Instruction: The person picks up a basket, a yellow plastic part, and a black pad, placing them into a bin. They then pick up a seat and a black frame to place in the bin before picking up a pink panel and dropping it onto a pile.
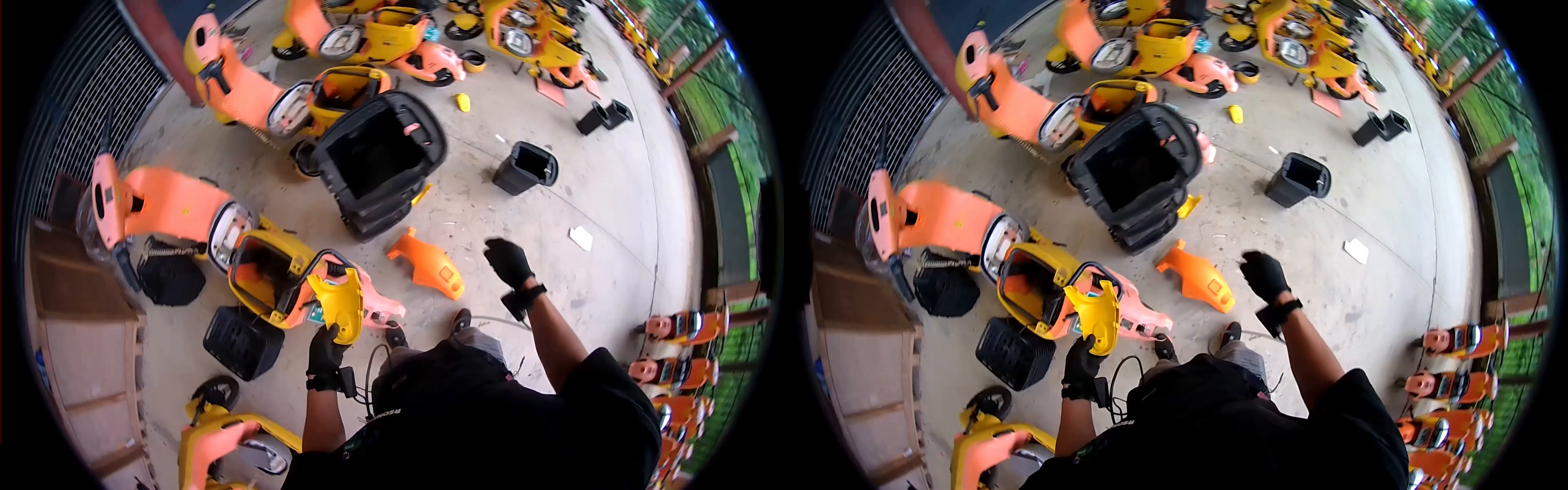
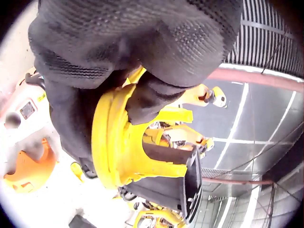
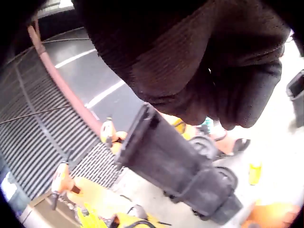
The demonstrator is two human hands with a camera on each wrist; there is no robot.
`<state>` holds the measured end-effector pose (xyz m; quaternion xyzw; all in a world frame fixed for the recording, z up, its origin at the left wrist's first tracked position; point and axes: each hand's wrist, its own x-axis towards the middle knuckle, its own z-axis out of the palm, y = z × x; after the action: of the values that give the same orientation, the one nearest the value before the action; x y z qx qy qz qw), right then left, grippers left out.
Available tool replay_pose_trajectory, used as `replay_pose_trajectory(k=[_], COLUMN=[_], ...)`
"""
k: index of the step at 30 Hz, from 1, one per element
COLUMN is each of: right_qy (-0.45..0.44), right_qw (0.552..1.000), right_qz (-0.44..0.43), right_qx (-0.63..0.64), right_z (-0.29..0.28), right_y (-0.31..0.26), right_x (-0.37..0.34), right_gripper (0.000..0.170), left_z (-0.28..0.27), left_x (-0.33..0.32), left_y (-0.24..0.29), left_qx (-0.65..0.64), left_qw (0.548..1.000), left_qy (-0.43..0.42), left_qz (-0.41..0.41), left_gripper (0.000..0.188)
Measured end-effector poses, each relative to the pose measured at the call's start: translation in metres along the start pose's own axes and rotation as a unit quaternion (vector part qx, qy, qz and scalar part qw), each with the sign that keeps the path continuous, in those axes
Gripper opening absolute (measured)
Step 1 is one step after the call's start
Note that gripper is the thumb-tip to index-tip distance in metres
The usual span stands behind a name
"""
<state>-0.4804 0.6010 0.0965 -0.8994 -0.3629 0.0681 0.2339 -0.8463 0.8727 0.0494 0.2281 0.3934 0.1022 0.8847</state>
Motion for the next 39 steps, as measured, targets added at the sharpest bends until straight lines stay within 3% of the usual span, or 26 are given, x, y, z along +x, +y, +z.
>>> replay_pose_trajectory(k=[2,4,8,10,11,12,13,14,16,18,20,22,25,27,28,29,31,32,34,37,39], right_qy=[-0.033,0.0,0.062,0.033,0.057,0.078,0.09,0.085,0.052,0.028,0.048,-0.004,-0.016,-0.018,-0.033,-0.049,-0.069,-0.077,-0.09,-0.097,-0.11], right_qw=[0.957,0.932,0.885,0.874,0.864,0.852,0.841,0.832,0.851,0.869,0.836,0.883,0.886,0.883,0.881,0.88,0.873,0.873,0.889,0.904,0.929], right_qz=[0.244,0.327,0.397,0.424,0.413,0.402,0.4,0.409,0.404,0.378,0.392,0.353,0.355,0.353,0.344,0.334,0.328,0.319,0.296,0.263,0.201], right_qx=[0.152,0.157,0.237,0.234,0.281,0.327,0.353,0.364,0.333,0.318,0.381,0.31,0.297,0.31,0.323,0.333,0.355,0.361,0.337,0.324,0.291], right_z=[-0.023,-0.031,-0.036,-0.048,-0.049,-0.05,-0.05,-0.059,-0.069,-0.089,-0.101,-0.111,-0.121,-0.115,-0.112,-0.109,-0.111,-0.113,-0.117,-0.099,-0.082], right_y=[0.018,0.052,0.126,0.159,0.179,0.201,0.224,0.24,0.286,0.311,0.335,0.362,0.386,0.401,0.405,0.406,0.397,0.391,0.391,0.406,0.42], right_x=[-0.047,-0.084,-0.127,-0.13,-0.132,-0.132,-0.127,-0.118,-0.104,-0.09,-0.076,-0.064,-0.038,-0.018,-0.005,0.01,0.044,0.062,0.092,0.145,0.169], right_gripper=[0.029,0.031,0.031,0.032,0.031,0.031,0.029,0.029,0.028,0.028,0.029,0.03,0.031,0.031,0.031,0.03,0.029,0.028,0.027,0.025,0.024], left_z=[0.021,0.04,0.102,0.142,0.151,0.159,0.185,0.211,0.233,0.232,0.249,0.251,0.267,0.269,0.252,0.221,0.221,0.246,0.294,0.303,0.282], left_x=[0.015,0.032,0.081,0.102,0.12,0.138,0.147,0.157,0.178,0.199,0.201,0.2,0.192,0.195,0.203,0.215,0.218,0.214,0.215,0.253,0.285], left_y=[-0.005,-0.013,-0.027,-0.04,-0.05,-0.061,-0.069,-0.077,-0.092,-0.11,-0.115,-0.118,-0.12,-0.124,-0.13,-0.14,-0.149,-0.147,-0.143,-0.151,-0.159], left_qx=[0.036,0.089,0.201,0.278,0.446,0.587,0.464,0.317,0.297,0.24,0.189,0.194,0.326,0.166,0.162,0.323,0.385,0.415,0.277,0.055,0.136], left_qw=[0.999,0.994,0.969,0.95,0.874,0.744,0.861,0.939,0.944,0.961,0.967,0.964,0.939,0.98,0.98,0.946,0.923,0.909,0.959,0.988,0.984], left_qy=[-0.019,-0.039,-0.094,-0.109,-0.184,-0.248,-0.191,-0.123,-0.118,-0.022,-0.006,-0.023,-0.027,0.052,0.058,0.004,-0.008,-0.012,0.049,0.109,0.11], left_qz=[-0.021,-0.053,-0.106,-0.086,0.062,0.202,0.074,-0.052,-0.087,-0.137,-0.17,-0.183,-0.105,-0.102,-0.101,-0.016,0.011,0.025,-0.038,-0.099,-0.036], left_gripper=[0.038,0.041,0.032,0.028,0.028,0.028,0.028,0.029,0.03,0.029,0.028,0.028,0.027,0.023,0.023,0.022,0.024,0.026,0.027,0.029,0.028])
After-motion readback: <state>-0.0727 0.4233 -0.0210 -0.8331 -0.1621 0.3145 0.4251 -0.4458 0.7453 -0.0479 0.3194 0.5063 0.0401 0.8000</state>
